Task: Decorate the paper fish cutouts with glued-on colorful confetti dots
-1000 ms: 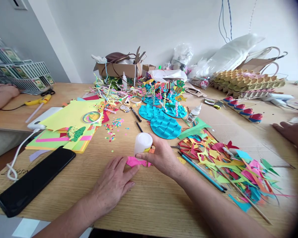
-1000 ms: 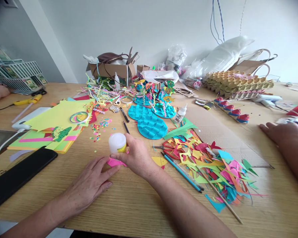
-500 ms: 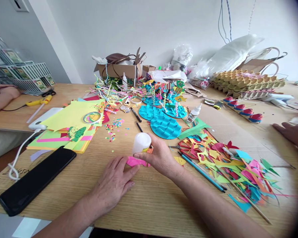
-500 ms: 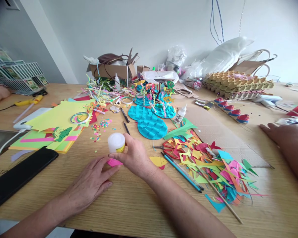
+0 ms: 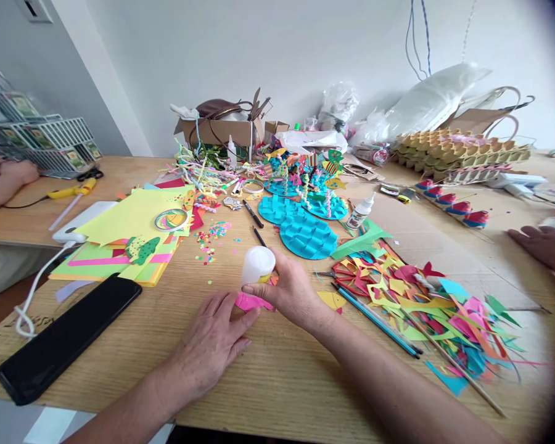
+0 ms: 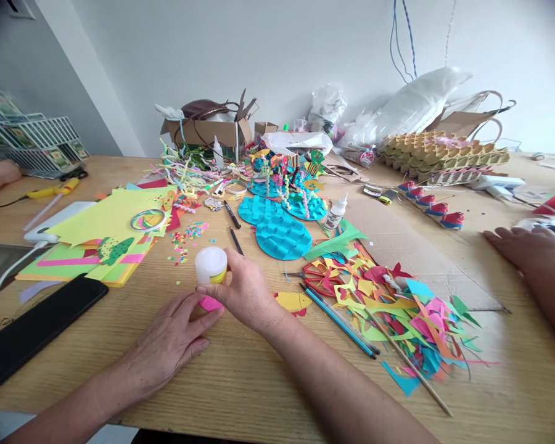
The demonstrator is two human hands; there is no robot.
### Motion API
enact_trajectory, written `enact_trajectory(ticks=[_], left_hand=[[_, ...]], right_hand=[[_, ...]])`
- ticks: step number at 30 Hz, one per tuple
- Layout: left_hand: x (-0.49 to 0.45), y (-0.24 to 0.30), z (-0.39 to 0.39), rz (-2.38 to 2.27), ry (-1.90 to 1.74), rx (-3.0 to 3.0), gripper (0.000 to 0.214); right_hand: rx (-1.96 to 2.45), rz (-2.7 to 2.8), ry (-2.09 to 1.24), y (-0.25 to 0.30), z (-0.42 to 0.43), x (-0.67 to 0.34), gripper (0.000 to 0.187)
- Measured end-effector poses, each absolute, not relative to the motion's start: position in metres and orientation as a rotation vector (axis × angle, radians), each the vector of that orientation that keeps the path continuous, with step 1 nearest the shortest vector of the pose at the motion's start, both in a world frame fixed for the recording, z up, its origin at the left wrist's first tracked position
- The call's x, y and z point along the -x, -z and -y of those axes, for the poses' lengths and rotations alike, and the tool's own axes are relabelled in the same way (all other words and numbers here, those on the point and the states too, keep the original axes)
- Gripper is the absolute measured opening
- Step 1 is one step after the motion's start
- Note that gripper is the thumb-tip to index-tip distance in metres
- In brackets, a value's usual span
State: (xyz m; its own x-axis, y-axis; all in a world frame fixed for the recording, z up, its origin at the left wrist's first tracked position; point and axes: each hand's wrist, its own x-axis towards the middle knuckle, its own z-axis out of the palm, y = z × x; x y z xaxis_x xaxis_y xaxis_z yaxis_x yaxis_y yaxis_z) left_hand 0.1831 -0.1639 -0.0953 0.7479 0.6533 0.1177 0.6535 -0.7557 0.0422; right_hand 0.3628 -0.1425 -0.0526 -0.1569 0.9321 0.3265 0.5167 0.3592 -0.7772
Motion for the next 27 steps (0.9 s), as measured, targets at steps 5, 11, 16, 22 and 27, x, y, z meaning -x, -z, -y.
enact_trajectory(ticks=[5,11,16,22,27], left_hand=[[-0.182,0.097,0.165,1.097,0.229,2.935,0.041],[-0.180,0.097,0.165,1.112,0.281,2.960,0.041],[-0.172,0.089,0.165,1.162,0.283,3.070,0.040],[-0.166,0.090,0.161,1.168,0.285,3.076,0.036],[-0.164,0.092,0.159,1.106,0.288,3.061,0.037]], right_hand=[[1.295,1.842,-0.674,0.051,0.147,-0.361,0.029],[1.312,1.848,-0.691,0.049,0.150,-0.361,0.030],[1.305,1.878,-0.680,0.047,0.153,-0.364,0.030],[1.356,1.868,-0.656,0.048,0.153,-0.366,0.036],[1.319,1.880,-0.665,0.049,0.153,-0.364,0.032]])
